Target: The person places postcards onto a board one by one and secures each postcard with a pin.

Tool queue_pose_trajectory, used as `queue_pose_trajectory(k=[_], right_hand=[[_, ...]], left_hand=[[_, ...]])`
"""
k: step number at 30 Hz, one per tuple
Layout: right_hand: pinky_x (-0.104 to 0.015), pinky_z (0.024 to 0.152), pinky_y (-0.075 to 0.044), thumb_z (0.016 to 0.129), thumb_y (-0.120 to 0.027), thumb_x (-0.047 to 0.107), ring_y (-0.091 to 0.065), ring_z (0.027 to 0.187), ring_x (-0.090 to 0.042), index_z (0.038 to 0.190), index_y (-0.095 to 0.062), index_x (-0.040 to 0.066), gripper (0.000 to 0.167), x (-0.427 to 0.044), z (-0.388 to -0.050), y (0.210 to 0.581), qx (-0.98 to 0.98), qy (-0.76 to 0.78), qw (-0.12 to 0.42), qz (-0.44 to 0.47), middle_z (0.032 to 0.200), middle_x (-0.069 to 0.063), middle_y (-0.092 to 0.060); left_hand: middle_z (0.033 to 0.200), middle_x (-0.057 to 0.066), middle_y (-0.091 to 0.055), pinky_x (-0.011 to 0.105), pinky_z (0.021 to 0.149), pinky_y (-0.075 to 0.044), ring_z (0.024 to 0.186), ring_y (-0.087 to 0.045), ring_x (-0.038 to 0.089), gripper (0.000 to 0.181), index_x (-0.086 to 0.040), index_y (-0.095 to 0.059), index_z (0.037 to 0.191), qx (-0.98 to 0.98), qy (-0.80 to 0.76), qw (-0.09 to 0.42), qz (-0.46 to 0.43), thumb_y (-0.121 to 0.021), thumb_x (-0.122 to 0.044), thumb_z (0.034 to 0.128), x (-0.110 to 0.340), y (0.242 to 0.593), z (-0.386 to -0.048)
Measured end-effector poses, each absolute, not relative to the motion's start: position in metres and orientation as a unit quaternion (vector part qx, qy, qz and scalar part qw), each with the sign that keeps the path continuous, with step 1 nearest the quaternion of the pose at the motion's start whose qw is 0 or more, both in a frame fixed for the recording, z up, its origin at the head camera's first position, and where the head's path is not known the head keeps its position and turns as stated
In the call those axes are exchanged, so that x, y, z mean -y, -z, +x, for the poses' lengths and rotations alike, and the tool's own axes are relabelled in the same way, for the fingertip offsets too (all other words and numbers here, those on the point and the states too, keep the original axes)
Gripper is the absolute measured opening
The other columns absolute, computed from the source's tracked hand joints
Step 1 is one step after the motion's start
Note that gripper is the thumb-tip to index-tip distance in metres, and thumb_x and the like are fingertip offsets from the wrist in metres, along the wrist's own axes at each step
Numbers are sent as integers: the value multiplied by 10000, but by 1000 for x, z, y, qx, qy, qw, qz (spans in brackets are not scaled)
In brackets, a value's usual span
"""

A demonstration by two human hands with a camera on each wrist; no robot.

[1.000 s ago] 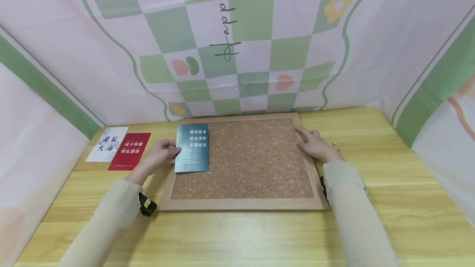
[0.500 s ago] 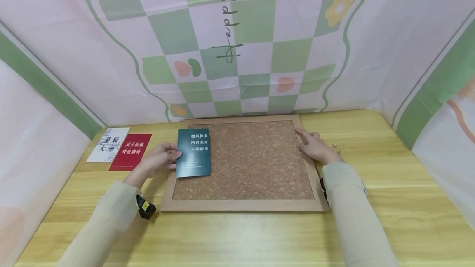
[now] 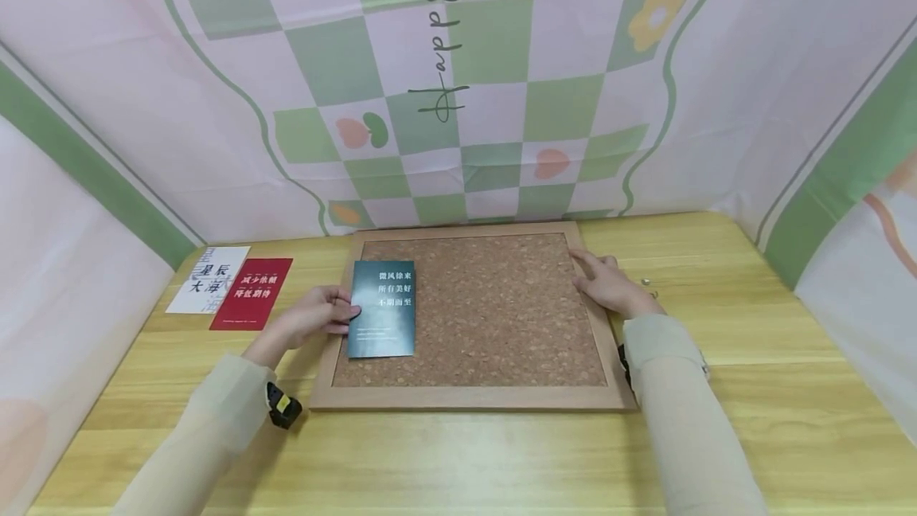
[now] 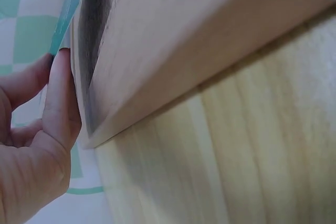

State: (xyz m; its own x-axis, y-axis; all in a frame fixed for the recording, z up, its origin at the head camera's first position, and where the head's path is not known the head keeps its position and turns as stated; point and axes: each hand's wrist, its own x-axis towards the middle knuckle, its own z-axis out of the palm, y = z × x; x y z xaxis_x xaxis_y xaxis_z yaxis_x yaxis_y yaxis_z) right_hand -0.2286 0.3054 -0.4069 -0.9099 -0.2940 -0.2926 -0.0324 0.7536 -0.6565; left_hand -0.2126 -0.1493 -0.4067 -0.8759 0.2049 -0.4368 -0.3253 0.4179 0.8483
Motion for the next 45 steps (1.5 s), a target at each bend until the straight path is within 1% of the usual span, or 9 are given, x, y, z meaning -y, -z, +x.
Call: queue_pose_trajectory(k=[8,16,21,27,32,35,38,41,45], right_hand=[[-724,986,-228,1032,-352,191,-170,1250,-561,1504,-66,-36,597,-305,-229,407,-914,345,196,-83,1380,-435,-128],[-718,981,-245,1035,-347,195,-183,1240,-555,1506,-63,-31,595,-306,-228,408,-913,347,197,-80,1373,-431,-133],[-713,984,-245,1035,-347,196,-183,1240,-552,1505,-64,-36,595,-306,-228,409,-913,349,196,-83,1373,-430,-134],[-715,987,-237,1038,-346,208,-169,1255,-564,1510,-56,-24,601,-307,-229,408,-910,353,201,-79,1383,-430,-115],[-712,985,-243,1039,-346,218,-178,1250,-563,1512,-54,-19,604,-307,-230,408,-911,349,203,-79,1378,-427,-117],[-710,984,-248,1039,-347,218,-188,1243,-554,1509,-61,-27,602,-307,-230,407,-914,343,199,-84,1374,-425,-135],[-711,985,-246,1038,-350,211,-185,1245,-553,1507,-63,-31,601,-307,-229,406,-915,341,198,-86,1377,-425,-138],[-712,987,-243,1036,-350,204,-181,1249,-554,1506,-64,-34,600,-306,-229,406,-915,341,198,-86,1380,-425,-137],[-710,990,-241,1035,-348,197,-177,1250,-551,1505,-63,-36,598,-305,-228,407,-914,344,198,-85,1380,-424,-136]], left_hand=[[1042,151,-578,262,760,-575,843,-626,150,372,104,-449,1227,-815,-520,257,-22,-593,-51,922,148,407,-211],[845,97,-581,293,734,-582,764,-635,141,246,89,-525,1039,-861,-457,225,-17,-654,-38,872,145,404,-207],[833,100,-576,302,732,-581,743,-636,152,238,80,-534,1018,-871,-435,226,-28,-667,-51,869,143,401,-205],[871,112,-573,305,739,-580,765,-641,172,276,92,-531,1071,-874,-425,234,-35,-664,-38,868,141,399,-206],[962,142,-568,290,739,-577,810,-643,196,301,83,-532,1093,-884,-401,238,-44,-675,-26,852,137,395,-206],[990,144,-557,281,730,-576,810,-631,187,357,90,-521,1156,-889,-390,235,-50,-676,-18,853,134,394,-206],[955,128,-551,272,703,-574,770,-614,165,459,98,-480,1249,-893,-386,229,-46,-678,-4,848,133,394,-205],[871,97,-532,256,649,-559,698,-577,142,556,101,-413,1318,-897,-381,223,-26,-680,10,839,133,394,-204],[795,66,-504,236,591,-523,650,-524,128,726,39,-279,1444,-898,-377,227,3,-676,16,836,133,392,-203]])
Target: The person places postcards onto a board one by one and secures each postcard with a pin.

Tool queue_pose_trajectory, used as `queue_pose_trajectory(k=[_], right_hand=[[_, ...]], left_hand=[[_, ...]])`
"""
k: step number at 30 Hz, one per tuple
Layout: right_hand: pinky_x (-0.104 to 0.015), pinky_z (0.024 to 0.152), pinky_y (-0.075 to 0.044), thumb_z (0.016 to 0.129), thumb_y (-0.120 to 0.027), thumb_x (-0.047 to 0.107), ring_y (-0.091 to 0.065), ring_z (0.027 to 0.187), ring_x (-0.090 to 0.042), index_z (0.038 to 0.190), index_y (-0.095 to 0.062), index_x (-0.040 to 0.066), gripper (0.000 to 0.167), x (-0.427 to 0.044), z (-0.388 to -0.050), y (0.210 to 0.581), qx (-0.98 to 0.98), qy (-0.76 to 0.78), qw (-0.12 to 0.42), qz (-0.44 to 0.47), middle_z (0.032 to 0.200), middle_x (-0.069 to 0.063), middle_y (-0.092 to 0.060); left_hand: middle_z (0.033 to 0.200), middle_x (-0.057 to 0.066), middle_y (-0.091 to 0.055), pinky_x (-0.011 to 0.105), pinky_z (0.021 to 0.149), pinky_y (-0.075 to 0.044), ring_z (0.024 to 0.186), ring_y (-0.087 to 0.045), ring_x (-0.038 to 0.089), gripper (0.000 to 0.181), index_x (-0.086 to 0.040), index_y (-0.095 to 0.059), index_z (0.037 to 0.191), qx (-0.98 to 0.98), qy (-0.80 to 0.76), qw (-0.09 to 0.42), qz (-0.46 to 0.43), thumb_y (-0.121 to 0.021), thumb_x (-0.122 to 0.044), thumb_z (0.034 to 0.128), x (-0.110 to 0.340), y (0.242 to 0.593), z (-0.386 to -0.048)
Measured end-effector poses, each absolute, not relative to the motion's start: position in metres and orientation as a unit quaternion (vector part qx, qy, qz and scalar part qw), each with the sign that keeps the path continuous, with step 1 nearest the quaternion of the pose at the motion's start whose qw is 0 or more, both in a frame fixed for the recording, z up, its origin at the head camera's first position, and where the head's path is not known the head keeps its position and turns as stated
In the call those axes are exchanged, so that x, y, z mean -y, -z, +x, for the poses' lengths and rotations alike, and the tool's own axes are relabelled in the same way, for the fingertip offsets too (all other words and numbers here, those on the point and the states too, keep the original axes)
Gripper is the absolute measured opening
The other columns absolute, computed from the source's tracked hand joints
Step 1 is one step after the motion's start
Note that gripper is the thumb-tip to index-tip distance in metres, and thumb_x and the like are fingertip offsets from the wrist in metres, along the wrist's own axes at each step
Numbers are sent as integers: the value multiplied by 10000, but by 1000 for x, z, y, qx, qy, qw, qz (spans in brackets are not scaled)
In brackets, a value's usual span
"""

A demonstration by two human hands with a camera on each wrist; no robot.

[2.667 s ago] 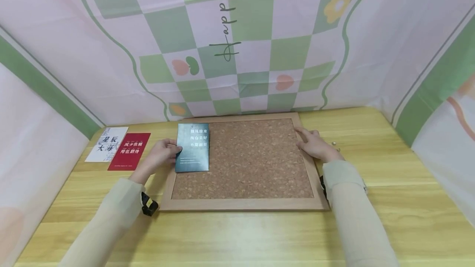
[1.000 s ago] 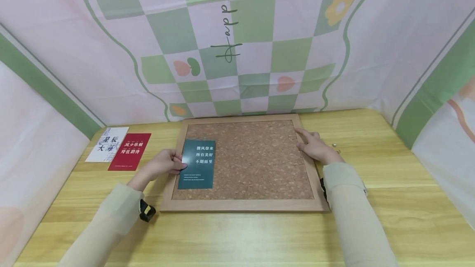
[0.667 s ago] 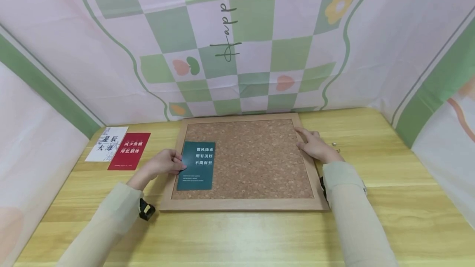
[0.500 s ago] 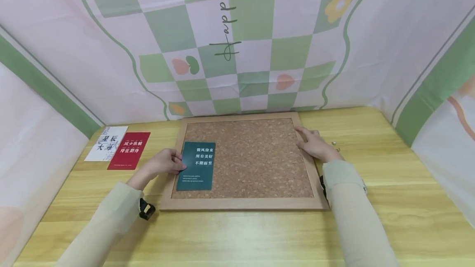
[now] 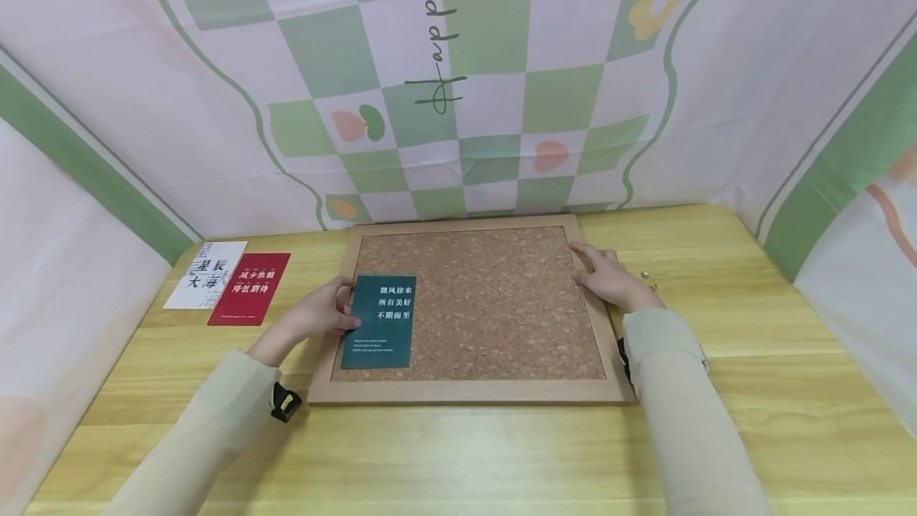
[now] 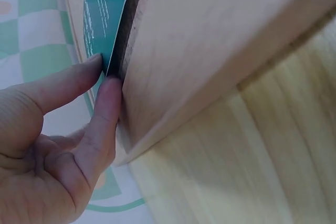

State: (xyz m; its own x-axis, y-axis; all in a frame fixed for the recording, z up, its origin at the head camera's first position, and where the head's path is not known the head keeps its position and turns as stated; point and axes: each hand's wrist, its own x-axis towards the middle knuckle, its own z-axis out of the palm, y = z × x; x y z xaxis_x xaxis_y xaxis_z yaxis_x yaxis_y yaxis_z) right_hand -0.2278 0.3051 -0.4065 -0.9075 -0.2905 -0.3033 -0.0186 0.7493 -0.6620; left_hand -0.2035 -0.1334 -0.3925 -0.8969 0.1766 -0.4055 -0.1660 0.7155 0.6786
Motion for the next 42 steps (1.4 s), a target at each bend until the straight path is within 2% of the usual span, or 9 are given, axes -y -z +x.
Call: queue_pose_trajectory(k=[4,7,16,20,24,27,29,33,42], right_hand=[[-712,989,-237,1036,-345,201,-174,1250,-550,1506,-60,-33,598,-305,-228,407,-913,347,198,-83,1378,-424,-134],[-713,986,-237,1037,-343,207,-178,1247,-551,1507,-57,-31,600,-305,-228,407,-912,349,198,-81,1373,-425,-133],[-717,986,-238,1037,-342,210,-195,1245,-561,1508,-60,-26,598,-305,-227,408,-912,349,199,-78,1369,-431,-139],[-720,983,-236,1037,-344,205,-193,1245,-569,1508,-60,-27,597,-305,-226,407,-911,353,198,-76,1368,-435,-136],[-723,987,-227,1037,-342,200,-175,1254,-575,1506,-59,-32,596,-305,-226,407,-911,356,195,-77,1378,-440,-123],[-722,987,-229,1036,-343,199,-180,1251,-575,1508,-56,-27,597,-304,-227,407,-910,356,197,-77,1376,-438,-121],[-719,984,-238,1037,-343,206,-193,1243,-573,1509,-56,-22,598,-305,-227,408,-911,354,198,-76,1370,-437,-126],[-716,984,-245,1039,-343,213,-202,1242,-574,1512,-54,-15,600,-305,-227,409,-911,353,199,-74,1369,-435,-128],[-718,987,-238,1041,-341,223,-184,1257,-581,1514,-47,-10,604,-305,-227,409,-911,353,201,-71,1382,-437,-110]], left_hand=[[715,39,-503,225,565,-497,602,-514,112,821,-9,-197,1507,-898,-369,238,20,-673,12,838,135,391,-204],[664,22,-503,221,564,-485,563,-515,106,799,-16,-224,1504,-899,-360,248,21,-673,-1,843,136,389,-204],[723,52,-541,224,601,-502,618,-520,112,746,-28,-276,1493,-912,-308,269,31,-670,-40,860,135,385,-208],[950,124,-605,225,602,-493,631,-520,123,753,-26,-267,1495,-913,-299,277,34,-670,-42,860,133,385,-211],[1220,203,-568,225,608,-504,646,-532,134,763,-11,-253,1496,-915,-285,283,42,-669,-36,856,131,384,-214],[1378,243,-488,240,643,-529,752,-592,170,773,-10,-249,1496,-916,-278,288,39,-674,-33,851,130,382,-215],[1460,244,-410,266,704,-551,905,-619,214,781,-5,-247,1495,-917,-271,289,38,-679,-33,845,129,381,-215],[1508,230,-349,347,894,-534,1177,-545,293,787,-1,-262,1489,-922,-259,283,39,-693,-38,831,127,380,-215],[1507,222,-357,438,1066,-417,1286,-462,320,787,4,-276,1483,-925,-257,273,58,-705,-42,824,128,380,-215]])
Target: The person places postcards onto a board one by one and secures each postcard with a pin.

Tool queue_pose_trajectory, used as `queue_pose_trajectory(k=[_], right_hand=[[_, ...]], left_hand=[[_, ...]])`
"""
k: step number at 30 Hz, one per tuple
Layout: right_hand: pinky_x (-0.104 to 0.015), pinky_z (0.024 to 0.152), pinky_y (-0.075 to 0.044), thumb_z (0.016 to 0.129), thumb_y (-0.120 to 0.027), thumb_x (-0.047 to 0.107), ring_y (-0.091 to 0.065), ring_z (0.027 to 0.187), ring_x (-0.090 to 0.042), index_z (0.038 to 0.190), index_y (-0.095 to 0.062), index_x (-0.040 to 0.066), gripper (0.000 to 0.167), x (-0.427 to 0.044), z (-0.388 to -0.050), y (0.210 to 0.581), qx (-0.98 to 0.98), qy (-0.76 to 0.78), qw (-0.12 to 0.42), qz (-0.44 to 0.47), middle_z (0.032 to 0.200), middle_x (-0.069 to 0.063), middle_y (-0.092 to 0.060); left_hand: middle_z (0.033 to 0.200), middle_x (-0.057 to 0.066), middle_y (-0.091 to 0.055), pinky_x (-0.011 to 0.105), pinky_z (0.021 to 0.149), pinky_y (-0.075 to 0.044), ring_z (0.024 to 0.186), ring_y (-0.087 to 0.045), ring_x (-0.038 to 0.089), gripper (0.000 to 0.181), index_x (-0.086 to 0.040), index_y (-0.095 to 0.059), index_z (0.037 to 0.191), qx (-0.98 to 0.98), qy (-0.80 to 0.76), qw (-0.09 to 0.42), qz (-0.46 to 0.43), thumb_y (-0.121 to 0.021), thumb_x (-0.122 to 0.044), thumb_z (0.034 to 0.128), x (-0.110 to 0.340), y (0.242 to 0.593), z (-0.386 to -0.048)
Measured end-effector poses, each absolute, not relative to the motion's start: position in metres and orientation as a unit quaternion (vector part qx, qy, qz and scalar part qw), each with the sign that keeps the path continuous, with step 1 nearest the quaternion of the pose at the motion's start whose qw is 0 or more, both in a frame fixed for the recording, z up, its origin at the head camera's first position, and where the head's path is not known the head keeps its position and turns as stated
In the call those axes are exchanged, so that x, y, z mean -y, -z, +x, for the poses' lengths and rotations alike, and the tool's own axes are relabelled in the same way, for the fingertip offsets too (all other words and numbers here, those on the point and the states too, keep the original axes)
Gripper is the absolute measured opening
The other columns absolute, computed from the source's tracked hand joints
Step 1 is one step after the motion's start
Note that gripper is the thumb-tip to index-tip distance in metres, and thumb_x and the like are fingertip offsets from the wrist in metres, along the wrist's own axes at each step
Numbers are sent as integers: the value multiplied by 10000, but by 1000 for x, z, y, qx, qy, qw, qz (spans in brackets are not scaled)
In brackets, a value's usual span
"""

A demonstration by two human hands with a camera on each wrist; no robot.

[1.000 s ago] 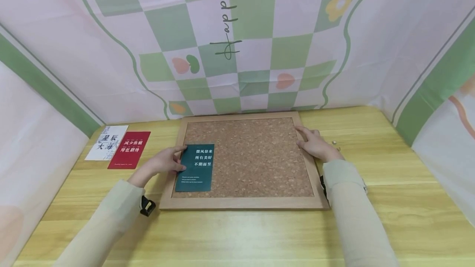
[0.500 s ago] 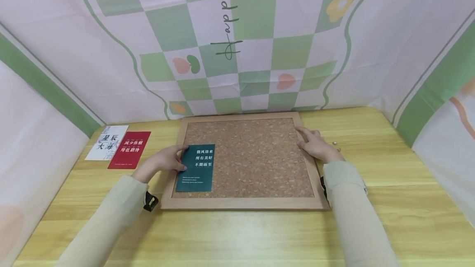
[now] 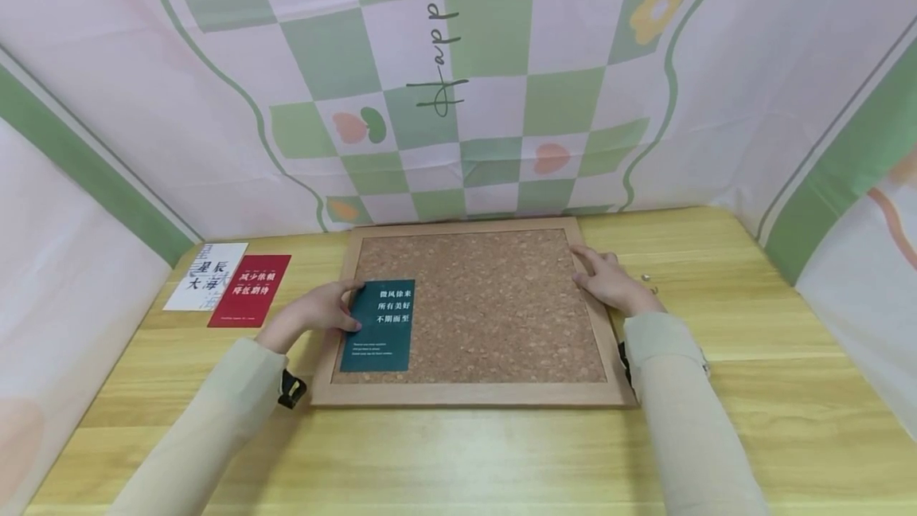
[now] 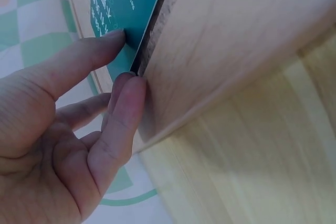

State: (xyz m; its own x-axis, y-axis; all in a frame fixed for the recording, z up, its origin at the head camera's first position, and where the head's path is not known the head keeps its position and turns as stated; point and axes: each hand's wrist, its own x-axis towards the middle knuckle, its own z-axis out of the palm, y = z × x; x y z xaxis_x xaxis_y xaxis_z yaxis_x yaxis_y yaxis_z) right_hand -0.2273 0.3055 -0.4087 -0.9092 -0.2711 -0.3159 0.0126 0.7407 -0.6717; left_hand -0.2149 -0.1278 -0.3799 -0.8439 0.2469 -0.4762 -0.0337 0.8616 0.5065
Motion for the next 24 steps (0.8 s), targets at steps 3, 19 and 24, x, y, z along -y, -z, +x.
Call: queue_pose_trajectory(k=[3,19,24], right_hand=[[-716,983,-244,1040,-343,222,-194,1248,-574,1512,-52,-15,603,-306,-227,409,-912,351,199,-75,1375,-435,-123],[-715,976,-251,1041,-340,213,-197,1241,-558,1512,-54,-20,598,-305,-227,408,-911,355,196,-77,1370,-428,-136],[-716,975,-251,1040,-341,207,-186,1245,-559,1510,-54,-25,597,-305,-226,407,-910,357,195,-80,1375,-431,-128]], left_hand=[[1516,215,-346,466,1120,-346,1359,-398,338,789,2,-274,1485,-924,-259,274,64,-706,-45,826,129,380,-216],[1502,204,-372,500,1129,-319,1374,-369,364,793,-25,-326,1470,-933,-239,255,85,-746,-80,799,134,384,-219],[1390,219,-427,485,1097,-360,1223,-434,333,743,-15,-396,1430,-931,-253,237,114,-758,-72,784,139,388,-220]])
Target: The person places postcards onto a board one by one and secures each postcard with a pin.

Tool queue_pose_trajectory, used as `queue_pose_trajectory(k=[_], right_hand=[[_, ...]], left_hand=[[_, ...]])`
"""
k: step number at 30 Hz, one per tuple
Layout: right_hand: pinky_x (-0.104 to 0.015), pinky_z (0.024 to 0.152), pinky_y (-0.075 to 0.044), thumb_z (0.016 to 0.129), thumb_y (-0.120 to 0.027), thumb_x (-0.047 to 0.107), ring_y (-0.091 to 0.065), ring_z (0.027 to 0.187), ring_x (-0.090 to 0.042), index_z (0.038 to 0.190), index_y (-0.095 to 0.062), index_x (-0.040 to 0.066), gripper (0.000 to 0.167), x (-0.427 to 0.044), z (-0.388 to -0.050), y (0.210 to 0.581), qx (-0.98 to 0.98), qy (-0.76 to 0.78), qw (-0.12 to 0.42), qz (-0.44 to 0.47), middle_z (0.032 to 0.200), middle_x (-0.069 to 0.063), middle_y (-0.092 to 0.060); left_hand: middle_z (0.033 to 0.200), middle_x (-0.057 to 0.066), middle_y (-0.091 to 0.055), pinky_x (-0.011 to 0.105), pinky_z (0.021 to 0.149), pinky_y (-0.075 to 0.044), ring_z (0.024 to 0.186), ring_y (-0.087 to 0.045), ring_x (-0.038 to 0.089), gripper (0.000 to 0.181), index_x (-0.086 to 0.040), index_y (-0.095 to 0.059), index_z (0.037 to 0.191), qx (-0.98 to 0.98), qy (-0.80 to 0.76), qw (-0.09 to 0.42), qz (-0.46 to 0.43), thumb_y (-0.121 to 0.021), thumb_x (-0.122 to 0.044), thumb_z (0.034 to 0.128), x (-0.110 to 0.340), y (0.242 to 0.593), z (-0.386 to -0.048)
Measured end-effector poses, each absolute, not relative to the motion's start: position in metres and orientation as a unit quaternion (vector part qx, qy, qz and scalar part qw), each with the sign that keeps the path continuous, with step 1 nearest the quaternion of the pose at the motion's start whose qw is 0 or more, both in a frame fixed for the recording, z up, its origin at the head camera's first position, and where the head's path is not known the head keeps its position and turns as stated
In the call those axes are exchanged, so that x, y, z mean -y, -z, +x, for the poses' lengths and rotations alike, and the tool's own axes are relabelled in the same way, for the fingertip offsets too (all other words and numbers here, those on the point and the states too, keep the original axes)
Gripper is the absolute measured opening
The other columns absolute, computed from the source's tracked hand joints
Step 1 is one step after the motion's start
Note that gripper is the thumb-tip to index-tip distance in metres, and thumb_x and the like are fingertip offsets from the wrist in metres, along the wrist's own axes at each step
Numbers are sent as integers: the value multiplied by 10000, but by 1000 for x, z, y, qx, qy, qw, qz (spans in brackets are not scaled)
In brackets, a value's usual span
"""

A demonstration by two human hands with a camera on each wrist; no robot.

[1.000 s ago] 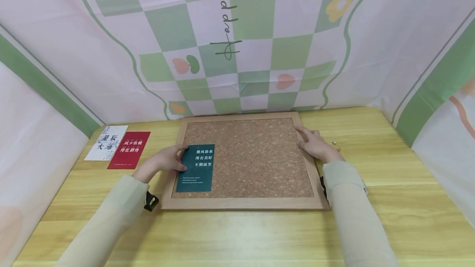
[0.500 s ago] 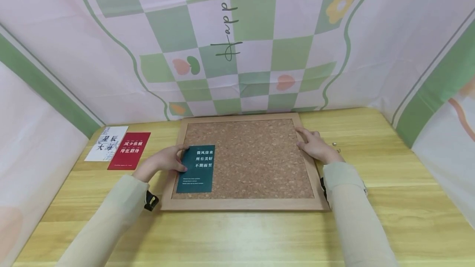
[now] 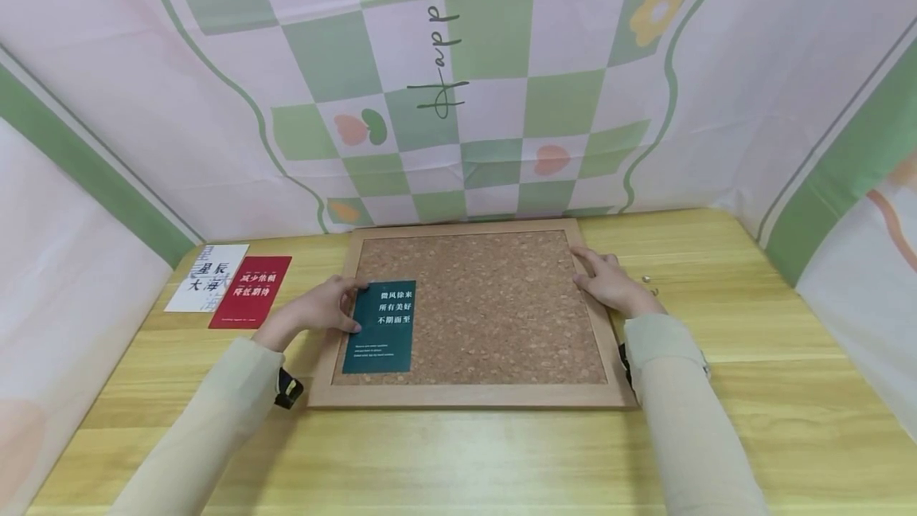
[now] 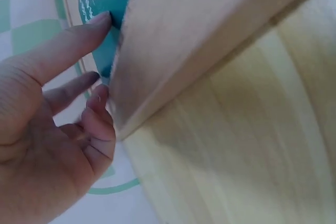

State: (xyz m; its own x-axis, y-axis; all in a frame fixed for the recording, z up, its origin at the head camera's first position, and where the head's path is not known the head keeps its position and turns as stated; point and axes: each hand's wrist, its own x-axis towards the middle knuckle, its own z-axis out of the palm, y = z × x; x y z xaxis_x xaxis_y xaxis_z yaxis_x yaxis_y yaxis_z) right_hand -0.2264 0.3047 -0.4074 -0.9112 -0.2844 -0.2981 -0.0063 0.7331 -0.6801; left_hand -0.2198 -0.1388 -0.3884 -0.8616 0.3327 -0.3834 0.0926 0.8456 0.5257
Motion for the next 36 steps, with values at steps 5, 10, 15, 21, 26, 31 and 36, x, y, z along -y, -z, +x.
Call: queue_pose_trajectory(k=[5,10,15,21,26,31,36], right_hand=[[-715,977,-252,1040,-342,204,-190,1245,-557,1508,-61,-29,594,-305,-226,408,-912,354,192,-80,1377,-431,-135],[-713,976,-252,1040,-341,209,-188,1246,-552,1507,-64,-31,594,-305,-226,409,-912,354,191,-81,1381,-428,-138],[-718,977,-246,1040,-340,215,-179,1254,-561,1509,-60,-28,598,-305,-226,409,-912,354,193,-79,1384,-429,-129],[-725,976,-237,1038,-345,216,-164,1261,-575,1508,-61,-29,601,-306,-227,408,-912,353,194,-78,1386,-434,-111],[-728,969,-239,1040,-342,221,-168,1254,-581,1507,-58,-32,602,-306,-226,407,-913,351,195,-78,1379,-439,-107],[-728,969,-235,1040,-343,222,-160,1257,-576,1506,-57,-34,604,-305,-226,407,-912,351,196,-83,1384,-435,-104],[-728,973,-230,1040,-341,218,-151,1261,-576,1509,-51,-28,604,-305,-226,408,-911,353,198,-82,1386,-434,-98]], left_hand=[[1475,213,-327,541,1120,-306,1317,-358,389,714,-24,-419,1417,-928,-263,220,148,-752,-63,787,143,393,-219],[1535,178,-282,571,1111,-292,1354,-296,422,726,-45,-399,1436,-926,-263,214,167,-737,-85,794,146,398,-220],[1527,171,-310,561,1093,-320,1310,-319,396,730,-53,-393,1440,-924,-267,213,170,-728,-123,795,150,401,-219],[1525,166,-324,560,1108,-301,1323,-315,382,717,-59,-404,1432,-924,-273,210,166,-715,-151,793,151,404,-221],[1496,166,-369,542,1120,-291,1332,-334,370,645,-57,-436,1409,-929,-275,183,169,-690,-191,832,150,410,-223],[1459,156,-424,522,1084,-332,1275,-381,342,589,-75,-474,1387,-936,-271,146,170,-680,-256,866,149,416,-222],[1423,144,-453,501,1041,-368,1188,-398,310,565,-87,-500,1365,-942,-270,126,153,-680,-277,864,146,420,-221]])
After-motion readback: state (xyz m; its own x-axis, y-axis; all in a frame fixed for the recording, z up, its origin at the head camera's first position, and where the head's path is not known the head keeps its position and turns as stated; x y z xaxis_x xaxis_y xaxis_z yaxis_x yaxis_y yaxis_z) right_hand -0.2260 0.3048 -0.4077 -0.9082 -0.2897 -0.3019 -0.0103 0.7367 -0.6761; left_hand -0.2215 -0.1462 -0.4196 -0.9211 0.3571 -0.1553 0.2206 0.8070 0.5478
